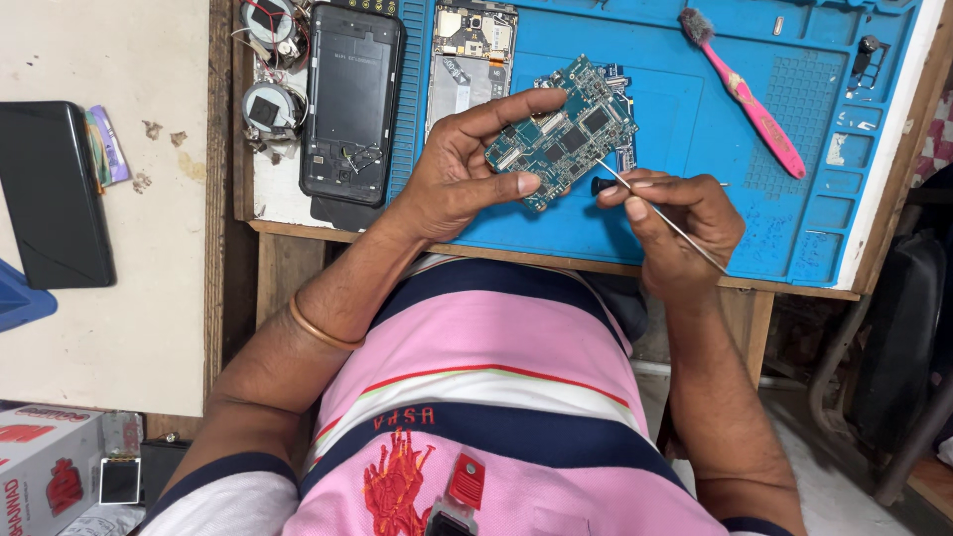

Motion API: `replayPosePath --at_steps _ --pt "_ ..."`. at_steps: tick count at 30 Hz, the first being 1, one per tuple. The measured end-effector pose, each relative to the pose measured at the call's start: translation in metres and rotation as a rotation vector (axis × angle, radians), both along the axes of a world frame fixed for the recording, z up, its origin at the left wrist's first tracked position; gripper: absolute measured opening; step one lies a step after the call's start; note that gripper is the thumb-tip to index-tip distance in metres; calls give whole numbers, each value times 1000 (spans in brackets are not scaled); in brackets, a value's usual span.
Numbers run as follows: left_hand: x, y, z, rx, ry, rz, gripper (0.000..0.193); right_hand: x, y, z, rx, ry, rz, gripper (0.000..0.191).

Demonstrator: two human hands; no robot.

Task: The person holds a small circuit board and uses a metal tool to probe and manipulate components on its surface. They rotate the board to access different areas while working at a cluttered electronics repair bench.

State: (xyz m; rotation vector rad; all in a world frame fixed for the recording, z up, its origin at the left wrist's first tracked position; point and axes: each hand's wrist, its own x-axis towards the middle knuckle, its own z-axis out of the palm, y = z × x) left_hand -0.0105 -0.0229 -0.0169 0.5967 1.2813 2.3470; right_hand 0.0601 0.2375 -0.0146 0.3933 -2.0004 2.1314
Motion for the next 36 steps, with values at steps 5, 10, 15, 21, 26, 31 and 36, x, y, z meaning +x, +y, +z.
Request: replayPosePath --at_steps 5,10,15,21,26,31,36 --pt "-1 2 0 13 -27 -4 66 -4 4 5 165 93 21 12" --pt "-1 3 -3 22 -3 8 65 -4 -3 10 366 255 -55 16" --pt "-2 5 -7 -3 1 21 66 -5 -7 10 479 363 -105 18" --pt "-2 4 -7 -19 44 24 66 -6 -6 7 484 349 -108 17" --pt "0 5 -4 -19 44 2 65 -6 -6 8 504 345 -112 17" --pt "3 5 -4 0 27 -9 63 -3 -6 11 476 314 -118 13" --pt "2 6 -7 -25 90 13 59 -4 -6 11 461 301 -113 12"
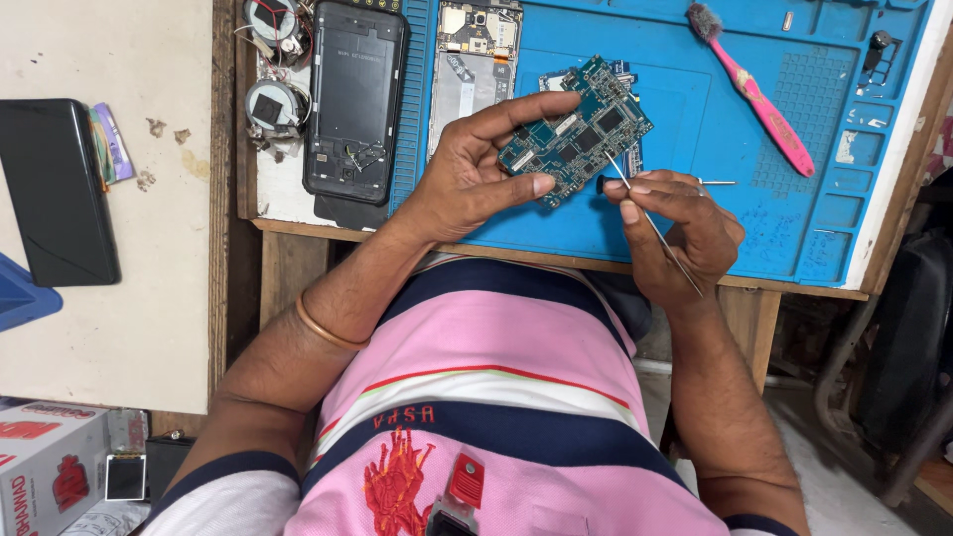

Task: The person holds a small circuit board and uses a metal tool to probe and manipulate components on its surface. They rotate the board to access different areas while working at a cluttered electronics repair bench.

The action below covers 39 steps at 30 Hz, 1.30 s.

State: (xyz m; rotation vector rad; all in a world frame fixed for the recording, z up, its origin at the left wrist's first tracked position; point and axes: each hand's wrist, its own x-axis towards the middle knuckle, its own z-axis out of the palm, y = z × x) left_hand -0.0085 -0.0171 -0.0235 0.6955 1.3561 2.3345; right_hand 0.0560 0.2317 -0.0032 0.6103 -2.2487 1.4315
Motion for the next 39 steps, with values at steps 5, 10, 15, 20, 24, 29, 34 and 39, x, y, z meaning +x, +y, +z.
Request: replayPosePath --at_steps 5,10,15,20,24,29,34,39 --pt "-1 1 -2 -10 13 17 66 -1 -2 -1 -2 16 5 13" --pt "1 0 2 -7 -38 30 79 -2 -3 -1 -30 20 27 13" --pt "-1 2 5 10 -29 33 86 1 -2 0 -56 -37 7 12" --pt "-1 3 6 -29 -36 32 86 2 -5 0 -43 -33 -22 14" --pt "-1 5 8 -37 -10 48 87 2 -8 1 -8 -21 -42 15" --pt "2 5 11 -57 -86 36 86 2 -11 -1 -25 -20 -43 15" --pt "1 5 11 -49 -115 26 85 2 -9 -5 -73 -67 -23 14" --pt "1 3 11 -34 -133 3 85 6 -6 -7 -226 -179 20 13"
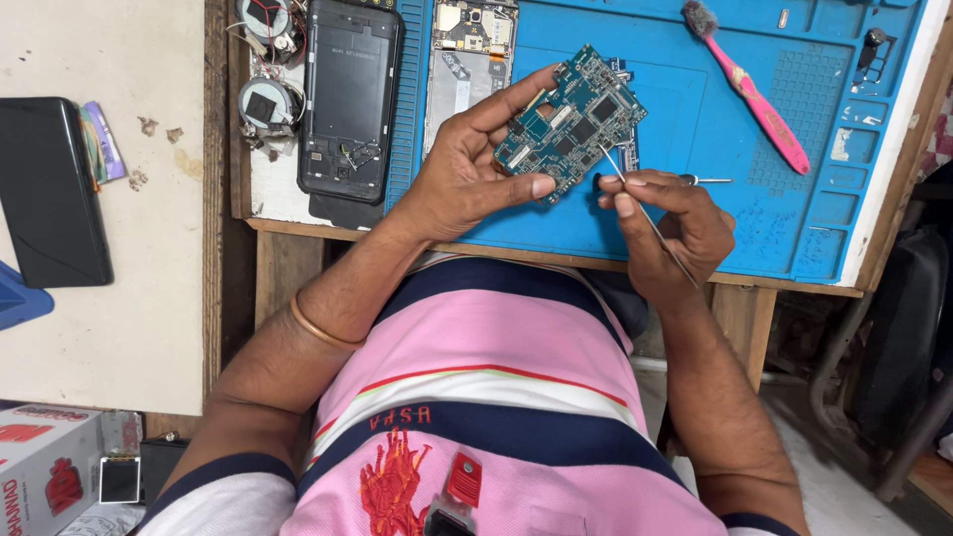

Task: The person holds a small circuit board and uses a metal tool to probe and manipulate components on its surface. They rotate the board to access different areas while working at a cluttered electronics repair bench.

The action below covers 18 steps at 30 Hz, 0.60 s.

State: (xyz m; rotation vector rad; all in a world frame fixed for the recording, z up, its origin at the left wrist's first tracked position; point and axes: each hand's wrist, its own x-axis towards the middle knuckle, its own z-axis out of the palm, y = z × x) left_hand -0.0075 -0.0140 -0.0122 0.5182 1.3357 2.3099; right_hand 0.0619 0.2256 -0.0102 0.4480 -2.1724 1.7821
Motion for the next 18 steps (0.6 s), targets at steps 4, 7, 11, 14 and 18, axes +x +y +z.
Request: replayPosePath --at_steps 4,7,11,14,18 --pt "1 -1 0 14 -19 -14 85 -1 5 0 -78 -47 41 11" --pt "0 -1 1 16 -11 -14 85 -1 5 1 -103 -66 45 11" --pt "2 1 1 5 19 11 86 0 -2 2 -50 -40 -3 11" --pt "3 3 1 18 48 18 86 1 -11 2 141 94 -65 13" --pt "4 4 0 78 23 13 87 5 -20 4 120 102 -114 14"
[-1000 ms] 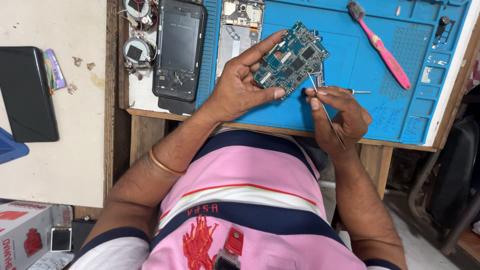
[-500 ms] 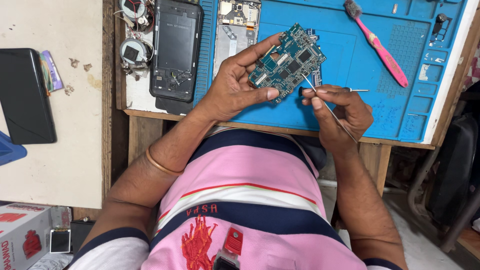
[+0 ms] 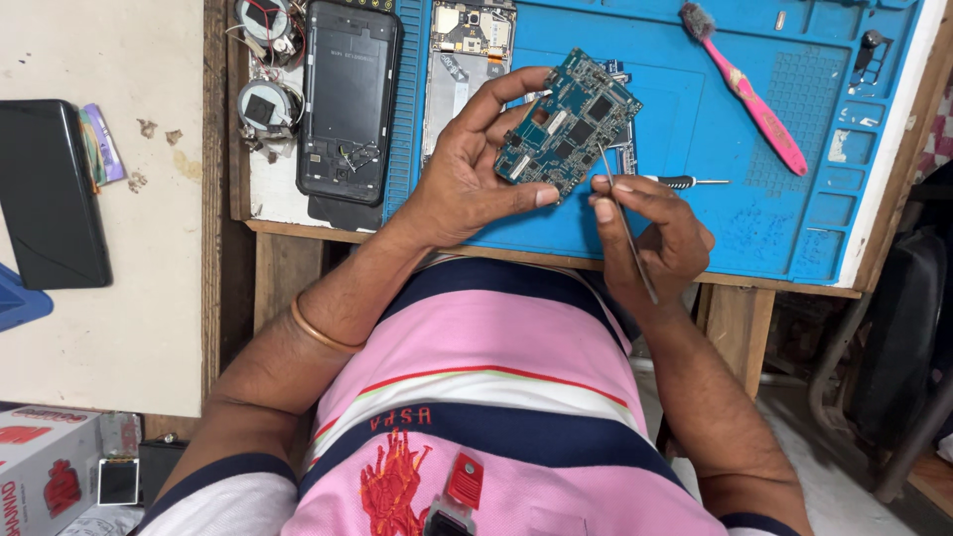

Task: The person holds a small circuit board and uses a metal tool to probe and manipulate components on its surface. They rotate the board to access different areas while working at a cluttered electronics repair bench.

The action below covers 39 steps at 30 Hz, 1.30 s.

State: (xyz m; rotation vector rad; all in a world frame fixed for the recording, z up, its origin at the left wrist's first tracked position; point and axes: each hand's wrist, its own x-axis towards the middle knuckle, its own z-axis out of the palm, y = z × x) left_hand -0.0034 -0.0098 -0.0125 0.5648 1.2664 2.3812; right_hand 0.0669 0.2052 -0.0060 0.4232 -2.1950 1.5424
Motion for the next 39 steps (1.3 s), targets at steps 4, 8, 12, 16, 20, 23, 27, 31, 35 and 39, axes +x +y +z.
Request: replayPosePath --at_steps 4,8,12,16,20,23,27,31,35,39 --pt "7 5 0 39 -66 -3 88 3 -2 1 -34 28 -8 17" --pt "14 12 -1 88 -116 0 93 5 2 2 -32 46 -15 17" --pt "16 17 -3 87 -79 13 91 5 1 1 -32 70 -24 16" --pt "16 17 -4 103 -109 6 91 4 -2 -2 -52 76 -19 14" --pt "17 16 -2 131 -161 -3 91 4 -4 -4 -54 55 -19 13" --pt "16 15 0 147 -207 -7 93 4 -1 -5 -74 26 -4 11" --pt "13 14 3 159 -226 -11 89 2 9 -7 -190 -64 56 9" --pt "12 12 6 146 -235 -40 86 2 15 -13 -341 -126 106 10" --pt "10 9 3 144 -268 -97 85 1 18 -14 -362 -142 127 11" --pt "9 8 -2 117 -203 -86 81 -1 20 -11 -259 -125 155 10"
